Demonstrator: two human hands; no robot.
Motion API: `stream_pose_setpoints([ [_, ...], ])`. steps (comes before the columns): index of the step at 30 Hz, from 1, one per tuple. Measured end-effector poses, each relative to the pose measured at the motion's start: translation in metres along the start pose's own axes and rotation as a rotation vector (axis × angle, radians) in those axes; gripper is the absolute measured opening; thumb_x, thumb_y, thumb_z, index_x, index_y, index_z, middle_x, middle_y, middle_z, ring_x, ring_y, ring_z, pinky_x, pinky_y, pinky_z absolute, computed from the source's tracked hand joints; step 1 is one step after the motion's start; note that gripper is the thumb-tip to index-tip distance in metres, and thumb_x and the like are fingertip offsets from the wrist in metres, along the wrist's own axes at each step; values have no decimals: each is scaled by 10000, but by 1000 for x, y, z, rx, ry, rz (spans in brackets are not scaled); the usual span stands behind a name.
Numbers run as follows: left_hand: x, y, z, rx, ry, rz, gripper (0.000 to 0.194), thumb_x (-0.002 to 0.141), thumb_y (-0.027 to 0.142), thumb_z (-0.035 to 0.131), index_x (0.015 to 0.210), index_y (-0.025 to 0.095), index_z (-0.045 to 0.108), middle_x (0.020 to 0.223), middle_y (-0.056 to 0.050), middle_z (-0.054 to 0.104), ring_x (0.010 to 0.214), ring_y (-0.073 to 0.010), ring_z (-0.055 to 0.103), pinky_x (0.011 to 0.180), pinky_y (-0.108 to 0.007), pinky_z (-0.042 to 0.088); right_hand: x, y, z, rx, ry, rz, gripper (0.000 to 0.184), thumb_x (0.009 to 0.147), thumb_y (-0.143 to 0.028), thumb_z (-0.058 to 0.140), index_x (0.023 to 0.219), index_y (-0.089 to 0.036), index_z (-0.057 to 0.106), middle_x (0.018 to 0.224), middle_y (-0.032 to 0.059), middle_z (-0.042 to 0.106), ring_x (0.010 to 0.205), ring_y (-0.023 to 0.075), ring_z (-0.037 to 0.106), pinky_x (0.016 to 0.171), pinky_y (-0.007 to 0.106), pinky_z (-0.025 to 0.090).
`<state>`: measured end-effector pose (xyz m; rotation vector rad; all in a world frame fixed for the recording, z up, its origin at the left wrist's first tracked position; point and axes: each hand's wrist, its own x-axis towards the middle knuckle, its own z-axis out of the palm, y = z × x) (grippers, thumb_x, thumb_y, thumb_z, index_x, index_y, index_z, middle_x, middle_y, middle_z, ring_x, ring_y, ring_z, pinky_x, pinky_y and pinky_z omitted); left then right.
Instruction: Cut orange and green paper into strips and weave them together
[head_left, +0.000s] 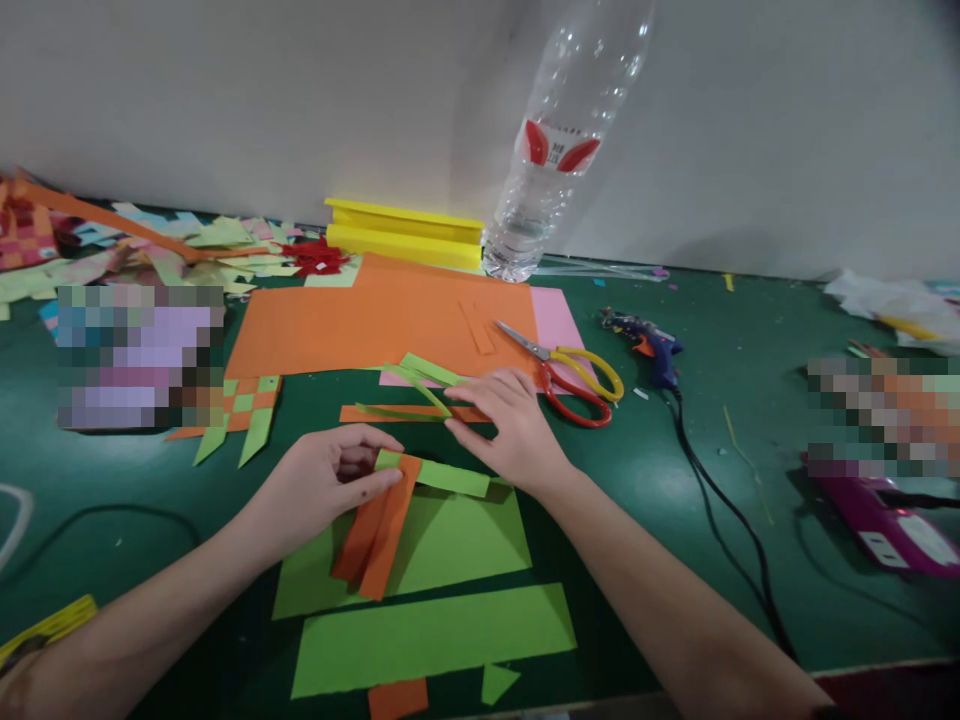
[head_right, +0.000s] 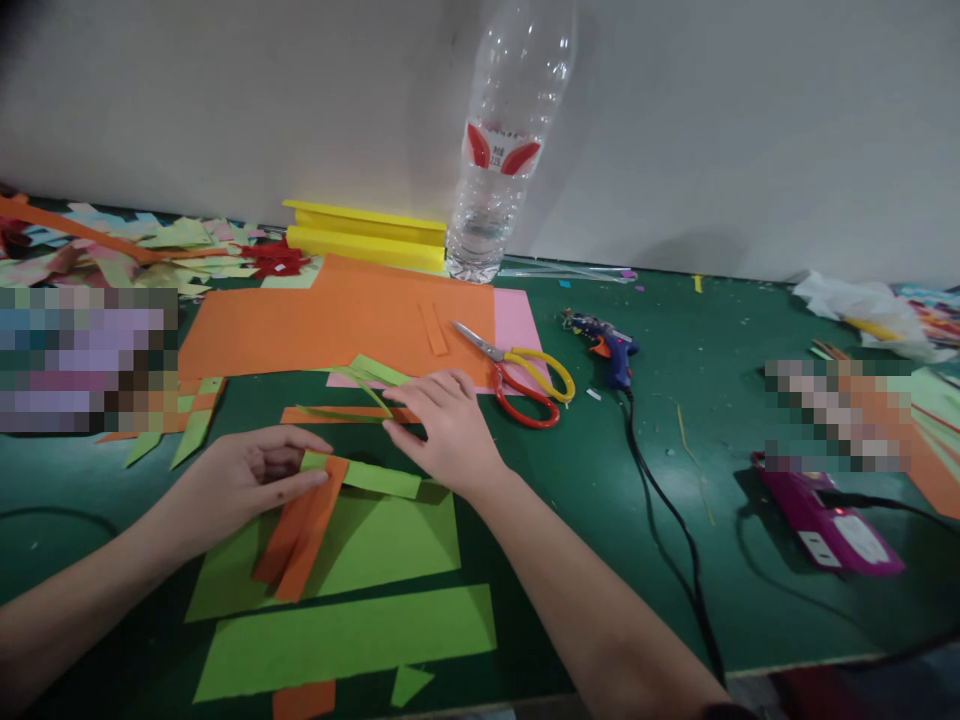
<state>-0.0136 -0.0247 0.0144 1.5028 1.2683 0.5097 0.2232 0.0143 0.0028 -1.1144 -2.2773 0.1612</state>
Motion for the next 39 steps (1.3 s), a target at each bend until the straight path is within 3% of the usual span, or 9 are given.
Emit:
stream_pose_setpoints([
  [4, 0, 3, 0, -17, 2, -11, 331, 756, 437, 619, 933, 158, 602, 541, 74, 359, 496, -104, 350, 474, -216, 267, 2, 5, -4, -146, 77, 91, 259, 939, -303, 457, 1110, -188, 613, 1160, 91, 674, 1085, 240, 573, 991, 433, 367],
  [8, 0, 6, 1, -20, 11, -9, 323, 738, 444, 617, 908, 169, 605, 535, 75, 360, 486, -105, 365, 468, -216, 287, 1, 17, 0, -292, 20, 159, 333, 959, -370, 410, 1157, -184, 604, 1346, 102, 570, 1263, 257, 477, 1127, 487, 234],
  [14, 0, 6, 2, -19, 14, 1, 317, 735, 443, 624, 895, 169, 617, 527, 84, 322, 469, -99, 340, 458, -210, 299, -3, 30, 11, -406, -64, 219, 457, 964, -460, 362, 1299, -212, 549, 1468, 142, 432, 1371, 299, 349, 1125, 578, 184],
  [19, -1, 1, 3, -25, -7, 15, 309, 762, 431, 623, 924, 167, 612, 551, 82, 295, 491, -100, 327, 476, -210, 291, -3, 33, 13, -386, -126, 241, 515, 964, -492, 331, 1321, -177, 527, 1432, 152, 468, 1350, 305, 369, 1134, 590, 154],
  [24, -1, -1, 3, -22, -25, 21, 298, 782, 429, 617, 934, 173, 604, 557, 82, 282, 500, -104, 327, 483, -210, 287, -3, 32, 10, -362, -81, 250, 461, 964, -468, 343, 1262, -192, 560, 1356, 130, 521, 1290, 293, 426, 1136, 555, 181],
  [32, -2, -3, 2, -18, -25, 13, 310, 789, 432, 614, 960, 174, 602, 560, 79, 304, 508, -106, 339, 490, -211, 288, -2, 30, 9, -302, 52, 329, 259, 937, -420, 437, 918, -198, 570, 1024, 87, 641, 1045, 264, 556, 1118, 554, 189],
  [35, -2, -3, 3, -19, -29, 12, 312, 784, 423, 611, 960, 166, 603, 554, 82, 305, 505, -102, 328, 487, -210, 282, -2, 30, 8, -321, 85, 347, 210, 916, -346, 484, 1006, -177, 567, 1030, 91, 653, 1049, 258, 569, 1131, 538, 168],
  [39, -1, -3, 4, -27, -21, 22, 298, 774, 415, 610, 936, 165, 604, 554, 81, 312, 511, -99, 331, 488, -205, 282, -2, 30, 8, -324, 71, 309, 311, 910, -242, 473, 1208, -210, 554, 1220, 84, 630, 1175, 262, 533, 1133, 558, 132],
])
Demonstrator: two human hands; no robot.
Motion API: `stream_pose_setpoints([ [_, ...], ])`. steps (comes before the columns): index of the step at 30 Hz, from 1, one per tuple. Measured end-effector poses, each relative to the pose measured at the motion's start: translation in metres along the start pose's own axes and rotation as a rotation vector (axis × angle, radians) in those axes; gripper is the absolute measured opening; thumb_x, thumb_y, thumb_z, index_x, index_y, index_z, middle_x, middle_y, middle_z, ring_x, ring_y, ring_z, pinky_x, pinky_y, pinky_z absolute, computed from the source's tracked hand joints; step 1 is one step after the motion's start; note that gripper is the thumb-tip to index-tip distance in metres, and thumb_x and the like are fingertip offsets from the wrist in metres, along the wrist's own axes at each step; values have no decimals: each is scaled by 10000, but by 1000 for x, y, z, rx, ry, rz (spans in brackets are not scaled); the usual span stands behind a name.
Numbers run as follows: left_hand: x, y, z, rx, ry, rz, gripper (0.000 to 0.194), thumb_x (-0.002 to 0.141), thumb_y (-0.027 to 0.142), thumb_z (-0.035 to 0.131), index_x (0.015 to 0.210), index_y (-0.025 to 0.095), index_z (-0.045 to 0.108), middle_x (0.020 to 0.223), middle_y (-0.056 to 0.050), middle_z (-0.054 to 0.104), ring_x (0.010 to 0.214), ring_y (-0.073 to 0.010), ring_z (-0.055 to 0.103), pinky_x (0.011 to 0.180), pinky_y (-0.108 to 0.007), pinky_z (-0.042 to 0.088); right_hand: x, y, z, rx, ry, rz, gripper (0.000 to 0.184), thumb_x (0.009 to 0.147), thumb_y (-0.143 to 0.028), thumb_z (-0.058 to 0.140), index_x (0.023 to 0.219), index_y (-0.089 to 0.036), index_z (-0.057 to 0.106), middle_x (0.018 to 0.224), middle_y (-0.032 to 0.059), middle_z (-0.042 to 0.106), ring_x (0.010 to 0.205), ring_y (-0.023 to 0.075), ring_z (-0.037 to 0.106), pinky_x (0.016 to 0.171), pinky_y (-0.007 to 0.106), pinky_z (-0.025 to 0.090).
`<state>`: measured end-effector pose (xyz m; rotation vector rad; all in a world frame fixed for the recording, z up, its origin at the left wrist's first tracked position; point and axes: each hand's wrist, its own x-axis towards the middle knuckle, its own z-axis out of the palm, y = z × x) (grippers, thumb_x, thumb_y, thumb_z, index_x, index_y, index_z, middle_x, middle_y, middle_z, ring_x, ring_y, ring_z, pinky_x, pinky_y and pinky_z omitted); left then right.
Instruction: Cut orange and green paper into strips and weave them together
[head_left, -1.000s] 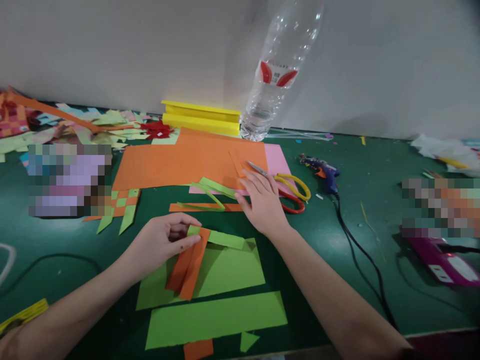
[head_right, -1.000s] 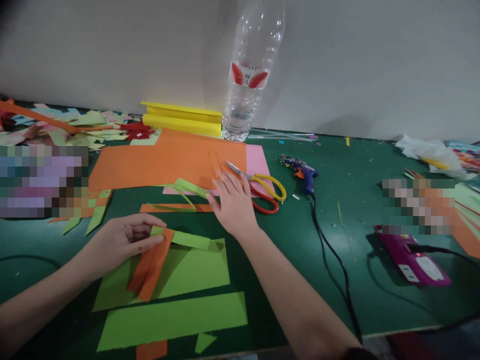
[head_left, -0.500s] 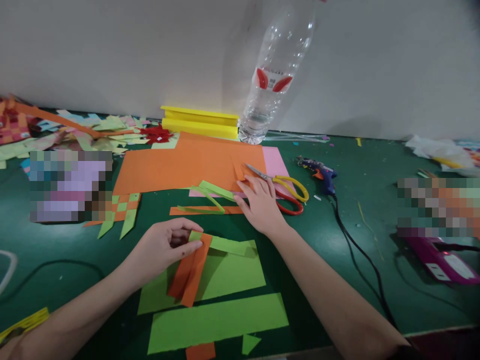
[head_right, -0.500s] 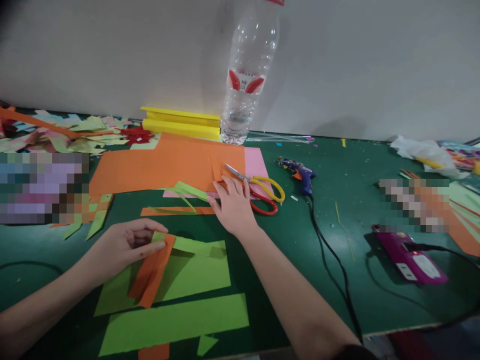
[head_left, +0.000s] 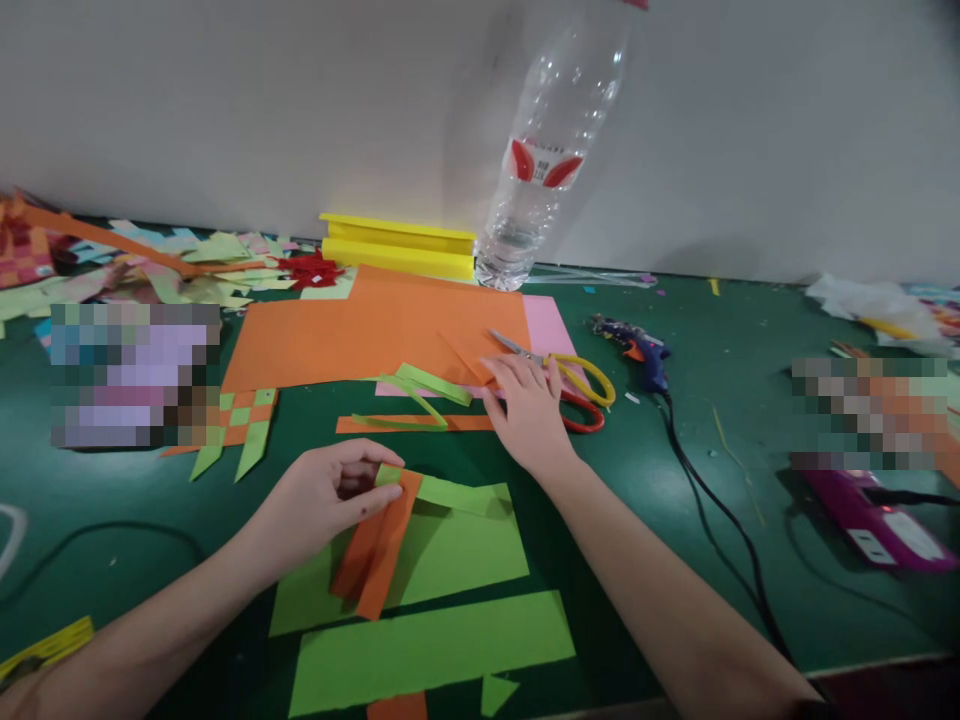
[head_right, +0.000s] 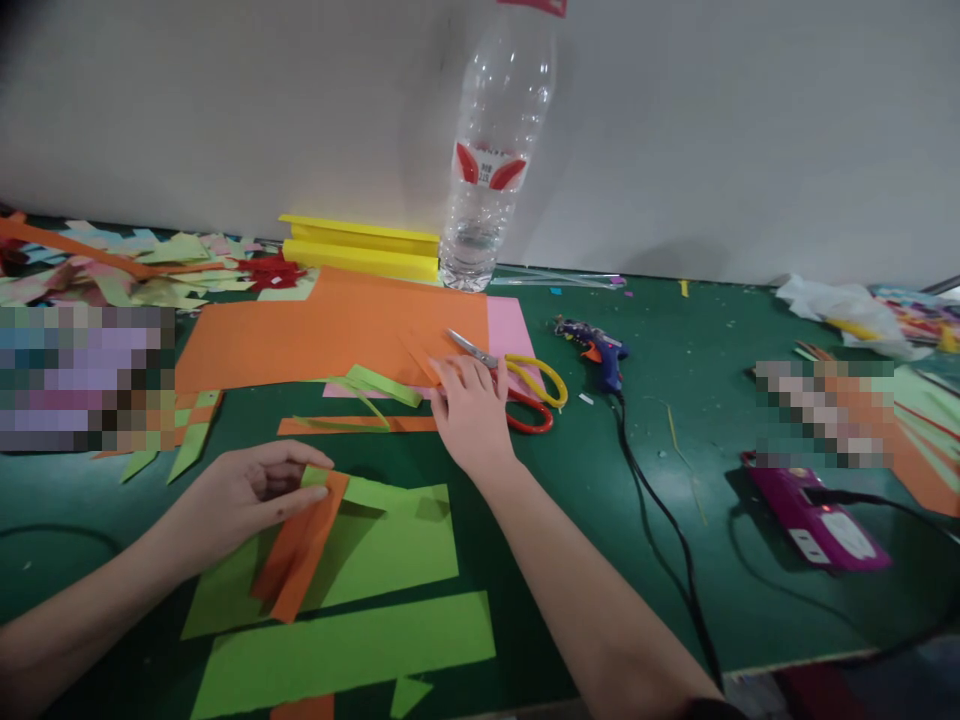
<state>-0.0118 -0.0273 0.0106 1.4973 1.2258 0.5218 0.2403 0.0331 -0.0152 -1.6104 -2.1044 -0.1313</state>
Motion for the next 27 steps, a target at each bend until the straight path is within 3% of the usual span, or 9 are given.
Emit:
stream_pose_setpoints([
  [5, 2, 0, 0, -2, 6, -6, 321, 781, 427, 614, 959, 159, 608, 559, 83, 314, 509, -92, 314, 487, -200, 275, -1, 0, 0, 61, -4, -54, 219, 919, -242, 481, 1054, -236, 653, 1192, 50, 672, 1187, 245, 550, 1144, 558, 103],
  [14, 0, 1, 0, 26, 17, 14, 302, 785, 413, 594, 944, 157, 607, 553, 84, 313, 502, -94, 313, 483, -204, 280, 0, 0, -3, 55, 37, -47, 128, 912, -308, 541, 892, -222, 634, 916, 33, 724, 892, 219, 641, 1105, 541, 197],
  [19, 2, 3, 1, 38, 16, 13, 295, 780, 412, 591, 931, 159, 613, 547, 83, 306, 500, -99, 329, 481, -209, 289, 1, 1, -4, 3, 64, -85, 95, 894, -227, 548, 896, -202, 639, 826, 43, 724, 798, 221, 649, 1045, 515, 310],
  [24, 4, 3, 0, 31, 21, 22, 303, 768, 408, 598, 926, 150, 612, 541, 86, 305, 498, -97, 325, 473, -204, 278, 1, 5, -1, 43, 130, -78, 165, 885, -167, 494, 900, -190, 656, 777, 72, 715, 756, 235, 646, 835, 432, 472],
  [27, 4, 2, 0, 26, 21, 22, 303, 770, 408, 599, 930, 152, 611, 542, 87, 302, 499, -96, 325, 472, -203, 275, 2, 6, -3, 102, 198, -48, 161, 876, -168, 499, 876, -184, 659, 777, 83, 710, 752, 245, 646, 738, 408, 491],
])
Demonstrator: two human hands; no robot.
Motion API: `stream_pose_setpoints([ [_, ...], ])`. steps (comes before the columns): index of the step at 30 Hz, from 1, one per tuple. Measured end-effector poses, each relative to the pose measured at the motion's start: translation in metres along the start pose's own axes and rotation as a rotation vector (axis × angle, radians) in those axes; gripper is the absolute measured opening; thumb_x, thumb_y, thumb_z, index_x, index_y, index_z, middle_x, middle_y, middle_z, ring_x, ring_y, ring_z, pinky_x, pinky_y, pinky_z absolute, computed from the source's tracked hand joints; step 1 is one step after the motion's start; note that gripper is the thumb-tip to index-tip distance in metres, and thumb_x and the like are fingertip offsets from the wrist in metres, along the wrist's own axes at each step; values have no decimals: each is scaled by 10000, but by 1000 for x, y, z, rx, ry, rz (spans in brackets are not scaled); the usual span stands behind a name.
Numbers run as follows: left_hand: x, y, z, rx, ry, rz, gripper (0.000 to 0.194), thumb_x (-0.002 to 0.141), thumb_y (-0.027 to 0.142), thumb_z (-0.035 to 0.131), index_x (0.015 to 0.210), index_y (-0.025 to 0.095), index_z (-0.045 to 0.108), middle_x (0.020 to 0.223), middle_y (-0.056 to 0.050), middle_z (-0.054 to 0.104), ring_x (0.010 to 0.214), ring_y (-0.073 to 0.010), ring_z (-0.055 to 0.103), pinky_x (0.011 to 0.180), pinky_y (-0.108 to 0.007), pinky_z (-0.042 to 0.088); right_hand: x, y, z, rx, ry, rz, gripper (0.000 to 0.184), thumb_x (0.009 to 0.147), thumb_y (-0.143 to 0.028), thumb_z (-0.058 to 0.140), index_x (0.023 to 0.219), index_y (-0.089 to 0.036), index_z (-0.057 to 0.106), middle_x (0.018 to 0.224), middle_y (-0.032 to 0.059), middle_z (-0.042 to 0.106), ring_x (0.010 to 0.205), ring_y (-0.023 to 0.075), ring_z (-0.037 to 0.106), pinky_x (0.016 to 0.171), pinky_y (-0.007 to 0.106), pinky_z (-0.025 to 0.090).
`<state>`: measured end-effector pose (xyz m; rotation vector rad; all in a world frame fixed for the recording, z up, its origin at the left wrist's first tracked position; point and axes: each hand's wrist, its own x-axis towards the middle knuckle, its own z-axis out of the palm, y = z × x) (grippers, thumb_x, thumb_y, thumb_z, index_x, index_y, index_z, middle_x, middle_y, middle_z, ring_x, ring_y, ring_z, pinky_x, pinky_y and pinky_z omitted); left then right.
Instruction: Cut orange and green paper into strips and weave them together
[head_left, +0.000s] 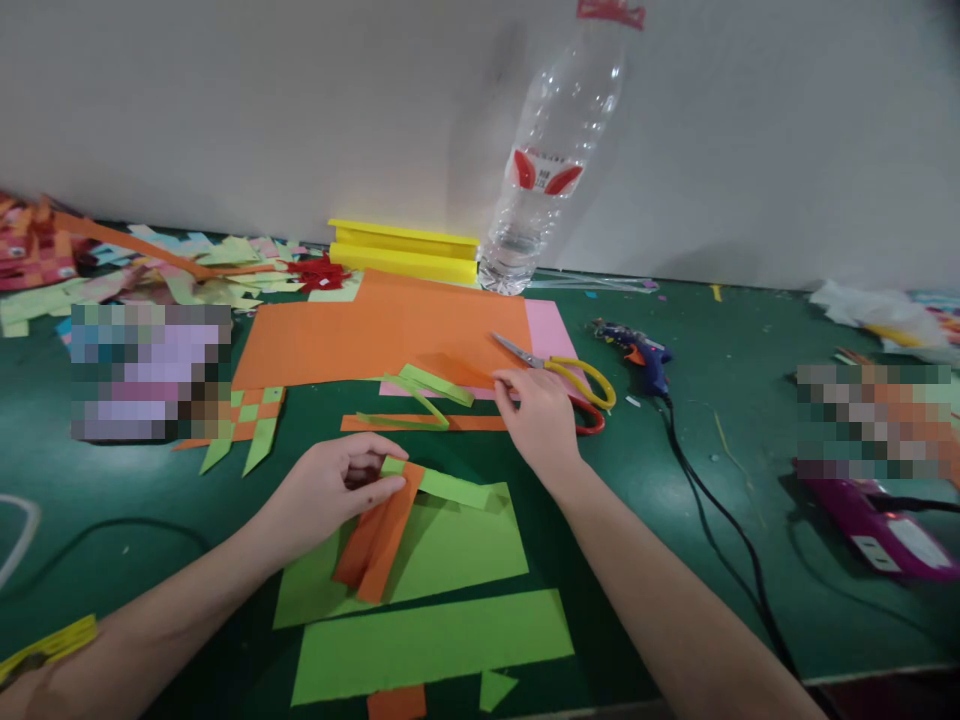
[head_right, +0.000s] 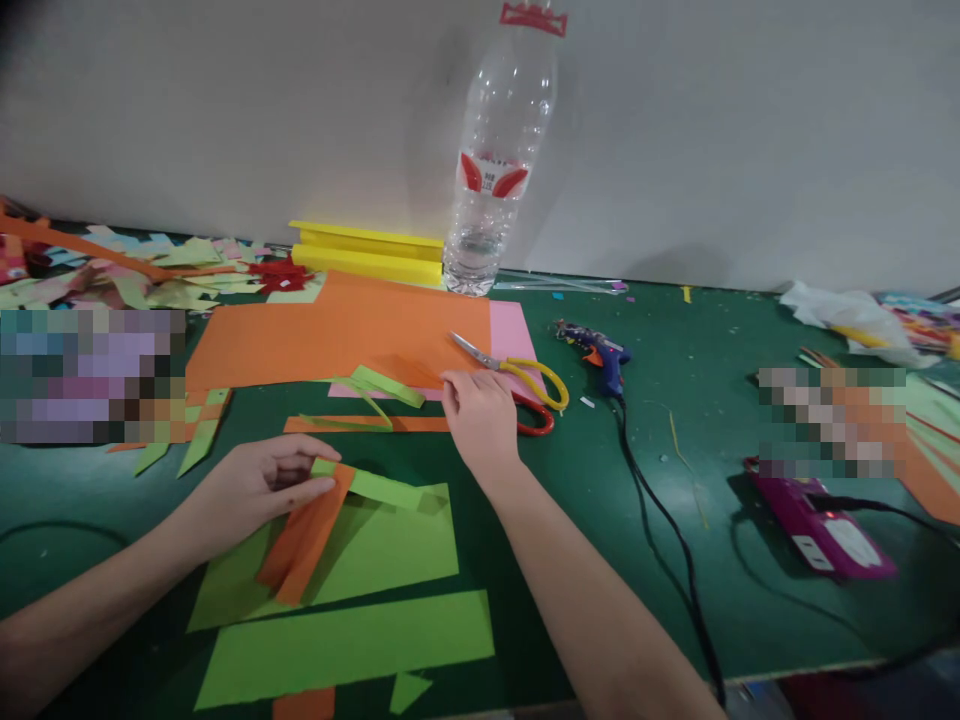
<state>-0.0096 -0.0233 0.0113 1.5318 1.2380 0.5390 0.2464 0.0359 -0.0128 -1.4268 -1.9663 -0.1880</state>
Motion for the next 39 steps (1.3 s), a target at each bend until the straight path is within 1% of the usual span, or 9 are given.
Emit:
stream_pose_setpoints([
  [3, -1, -1, 0, 1, 9, 8, 303, 771, 411, 601, 929, 152, 614, 546, 87, 288, 499, -95, 316, 471, -201, 271, 3, -6, -6, 168, 89, 40, 147, 872, -167, 509, 888, -191, 653, 814, 64, 713, 774, 218, 658, 751, 382, 509],
  [6, 0, -2, 1, 3, 26, 19, 320, 775, 413, 598, 955, 148, 613, 552, 86, 281, 502, -96, 314, 470, -201, 267, 3, -19, -14, 415, 139, 182, 108, 871, -222, 542, 910, -208, 641, 844, 46, 709, 801, 197, 672, 758, 360, 538],
  [10, 0, -2, 1, 3, 47, 40, 340, 777, 411, 589, 981, 140, 605, 558, 86, 272, 505, -97, 305, 471, -202, 265, -2, -35, -15, 801, 34, 388, 129, 868, -290, 577, 963, -209, 611, 824, 19, 689, 596, 137, 662, 610, 303, 560],
  [14, 0, -2, -1, 0, 44, 40, 335, 779, 406, 587, 979, 137, 602, 555, 85, 282, 503, -98, 309, 468, -203, 264, -5, -40, -11, 956, -25, 468, 142, 833, -298, 627, 939, -206, 609, 837, 17, 690, 641, 147, 696, 656, 309, 579],
  [21, 0, -1, -2, 24, 29, 20, 320, 788, 412, 585, 967, 148, 595, 563, 73, 327, 518, -111, 358, 482, -214, 300, -2, -37, -8, 1055, -53, 493, 168, 775, -214, 643, 939, -222, 606, 927, 41, 739, 911, 183, 698, 850, 357, 565],
  [28, 0, 1, -3, 40, 50, 25, 338, 793, 426, 597, 1002, 161, 605, 573, 63, 373, 514, -115, 375, 472, -213, 304, -1, -27, -1, 1120, 7, 562, 225, 746, -215, 639, 968, -220, 602, 1081, 82, 715, 1006, 210, 670, 855, 384, 564],
  [33, 0, 1, -3, 57, 38, 35, 307, 803, 416, 586, 972, 161, 615, 544, 79, 316, 494, -107, 327, 466, -211, 278, -2, -24, 3, 1218, 54, 673, 196, 724, -263, 714, 905, -215, 657, 1011, 53, 731, 943, 194, 684, 895, 409, 549],
  [36, -2, 1, -3, 56, 34, 35, 298, 805, 409, 585, 970, 163, 619, 540, 82, 293, 484, -104, 319, 458, -210, 265, -1, -26, 1, 1199, 75, 721, 159, 716, -274, 724, 851, -200, 683, 947, 52, 748, 890, 194, 698, 875, 405, 557],
  [39, -3, 3, -3, 53, 28, 31, 289, 801, 406, 585, 955, 164, 625, 530, 78, 331, 482, -103, 323, 456, -210, 261, 1, -29, -1, 1127, 67, 717, 129, 724, -274, 715, 820, -191, 692, 926, 60, 758, 884, 205, 705, 868, 411, 562],
])
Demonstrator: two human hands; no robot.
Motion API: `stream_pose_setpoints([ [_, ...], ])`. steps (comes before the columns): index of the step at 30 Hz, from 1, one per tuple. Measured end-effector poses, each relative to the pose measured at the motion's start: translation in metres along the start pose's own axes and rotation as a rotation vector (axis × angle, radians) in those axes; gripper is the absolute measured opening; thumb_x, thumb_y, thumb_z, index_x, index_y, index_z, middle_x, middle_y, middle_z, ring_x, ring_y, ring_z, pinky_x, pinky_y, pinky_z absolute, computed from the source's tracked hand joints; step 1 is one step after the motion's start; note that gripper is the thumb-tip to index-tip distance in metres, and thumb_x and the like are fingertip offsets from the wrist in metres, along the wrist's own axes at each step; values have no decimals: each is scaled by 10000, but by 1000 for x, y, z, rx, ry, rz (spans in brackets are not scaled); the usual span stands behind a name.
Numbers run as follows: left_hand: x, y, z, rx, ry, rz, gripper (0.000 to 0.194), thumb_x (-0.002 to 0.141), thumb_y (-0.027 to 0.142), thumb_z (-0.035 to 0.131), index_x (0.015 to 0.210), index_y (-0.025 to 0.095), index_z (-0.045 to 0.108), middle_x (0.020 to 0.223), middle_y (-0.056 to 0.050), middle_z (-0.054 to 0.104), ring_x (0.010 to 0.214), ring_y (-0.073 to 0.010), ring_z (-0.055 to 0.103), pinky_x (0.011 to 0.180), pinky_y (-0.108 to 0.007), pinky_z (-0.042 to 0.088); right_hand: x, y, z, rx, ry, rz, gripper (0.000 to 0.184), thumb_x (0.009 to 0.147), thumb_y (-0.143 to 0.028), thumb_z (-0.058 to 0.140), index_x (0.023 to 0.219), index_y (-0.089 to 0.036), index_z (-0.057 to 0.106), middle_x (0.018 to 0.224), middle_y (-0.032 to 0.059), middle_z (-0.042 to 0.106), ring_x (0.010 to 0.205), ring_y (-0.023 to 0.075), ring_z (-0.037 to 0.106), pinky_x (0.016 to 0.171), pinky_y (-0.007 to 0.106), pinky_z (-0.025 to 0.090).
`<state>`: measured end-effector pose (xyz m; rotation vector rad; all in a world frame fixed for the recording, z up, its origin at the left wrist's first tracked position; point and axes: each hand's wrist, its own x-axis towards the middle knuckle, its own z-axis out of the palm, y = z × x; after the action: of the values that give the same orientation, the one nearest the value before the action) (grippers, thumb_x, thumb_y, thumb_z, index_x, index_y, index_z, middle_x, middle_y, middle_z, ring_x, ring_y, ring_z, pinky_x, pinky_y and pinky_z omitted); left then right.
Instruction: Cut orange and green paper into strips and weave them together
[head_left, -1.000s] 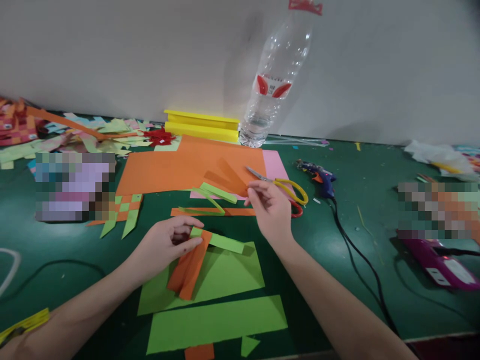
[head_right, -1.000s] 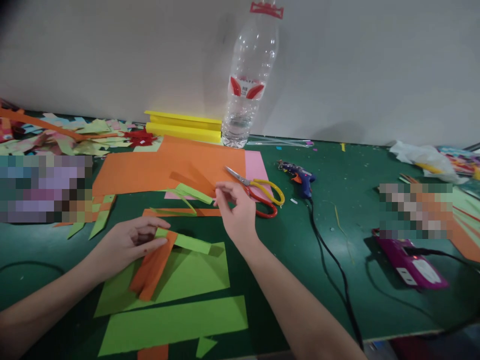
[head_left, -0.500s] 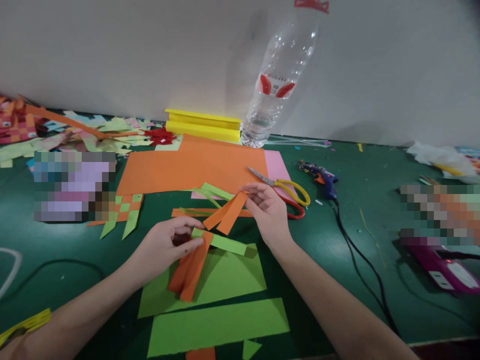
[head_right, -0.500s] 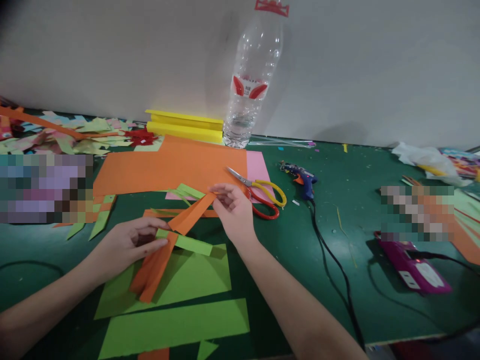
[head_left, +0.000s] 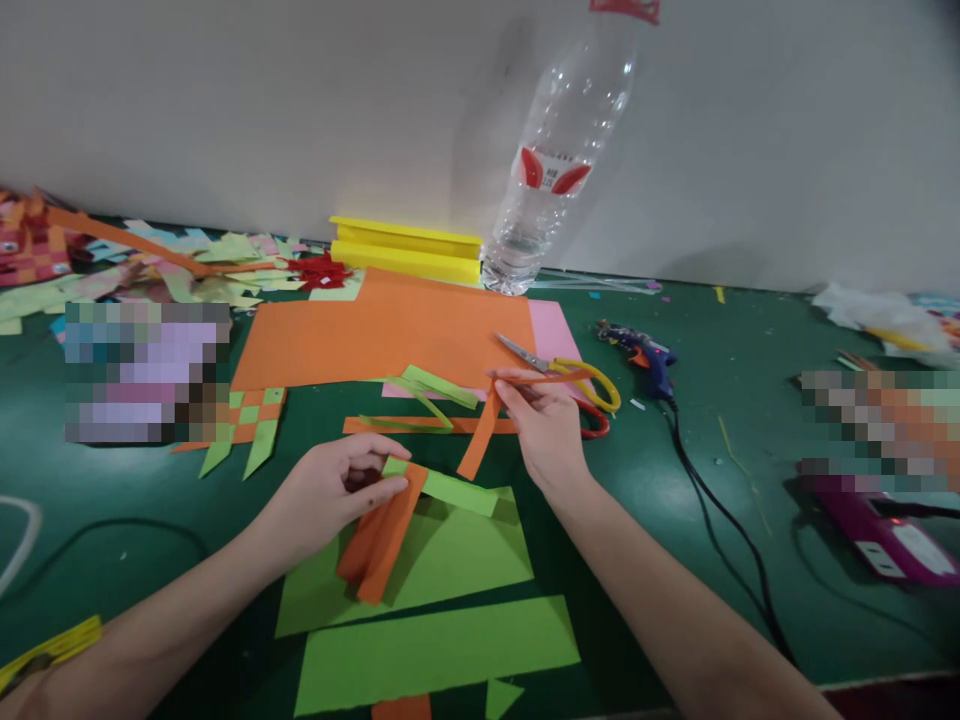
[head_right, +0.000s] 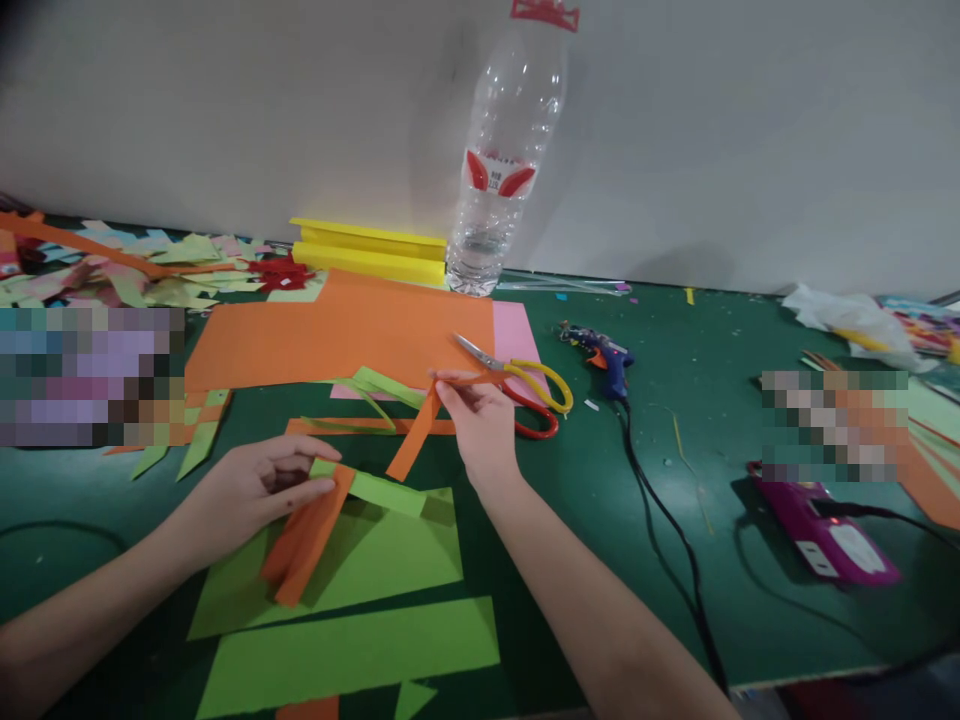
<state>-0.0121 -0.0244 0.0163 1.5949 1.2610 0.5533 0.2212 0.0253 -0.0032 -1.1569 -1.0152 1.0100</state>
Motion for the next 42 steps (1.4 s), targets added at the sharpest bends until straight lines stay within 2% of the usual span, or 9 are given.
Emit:
stream_pose_setpoints([
  [9, 0, 1, 3, -29, -31, -30, 260, 786, 417, 614, 903, 186, 630, 571, 39, 520, 532, -124, 459, 490, -209, 334, -11, -2, 3, -31, -163, -86, 93, 748, -240, 709, 840, -228, 710, 993, 39, 755, 955, 213, 703, 870, 386, 570],
  [18, 0, 2, 4, -84, -57, -24, 246, 768, 411, 632, 873, 189, 639, 551, 50, 499, 493, -108, 443, 459, -197, 333, -28, -11, 4, -318, -314, -307, 272, 888, -167, 504, 959, -302, 728, 1127, 0, 714, 1033, 196, 675, 923, 412, 546],
  [22, -1, 3, 2, -50, -37, -1, 258, 772, 426, 632, 880, 191, 648, 534, 48, 495, 475, -111, 443, 439, -200, 327, -28, -9, 5, -224, -300, -273, 220, 866, -191, 547, 932, -302, 726, 1100, 4, 722, 1023, 205, 678, 877, 402, 570],
  [25, -1, 5, -9, 35, 61, 12, 276, 772, 438, 625, 900, 196, 655, 548, 32, 552, 488, -131, 500, 453, -213, 375, -23, -8, 5, -100, -258, -196, 131, 805, -223, 632, 872, -285, 726, 1068, 13, 731, 896, 199, 712, 816, 380, 595],
  [28, 2, 5, -31, 183, 270, 47, 301, 779, 464, 614, 919, 202, 657, 730, -22, 683, 629, -185, 621, 541, -244, 462, -18, -7, 3, -33, -234, -123, 114, 743, -224, 692, 848, -257, 724, 1058, 34, 734, 807, 199, 717, 777, 378, 604],
  [31, 6, -1, -56, 411, 580, 80, 289, 787, 453, 613, 942, 212, 652, 878, -29, 698, 816, -223, 662, 774, -300, 507, -15, -5, 2, 36, -227, -91, 140, 708, -214, 712, 843, -250, 720, 1047, 40, 734, 768, 200, 714, 743, 379, 605],
  [33, 9, -7, -69, 563, 683, 22, 245, 825, 396, 595, 957, 194, 637, 883, -21, 694, 838, -206, 666, 996, -371, 417, -14, -4, 2, 51, -228, -86, 148, 707, -195, 704, 843, -252, 722, 1032, 34, 736, 759, 191, 711, 737, 370, 601],
  [36, 13, -14, -82, 670, 743, -1, 223, 841, 344, 588, 971, 167, 619, 900, -18, 691, 845, -179, 671, 1127, -415, 247, -15, -4, 3, 71, -239, -53, 159, 707, -150, 672, 814, -252, 730, 995, 23, 743, 736, 180, 709, 717, 350, 598],
  [42, 19, -19, -88, 651, 664, -105, 282, 863, 364, 555, 1027, 141, 609, 953, -67, 705, 972, -238, 648, 1126, -512, 186, -15, -4, 3, 110, -266, -19, 210, 689, -104, 668, 809, -260, 741, 978, 14, 745, 724, 177, 713, 695, 326, 593],
])
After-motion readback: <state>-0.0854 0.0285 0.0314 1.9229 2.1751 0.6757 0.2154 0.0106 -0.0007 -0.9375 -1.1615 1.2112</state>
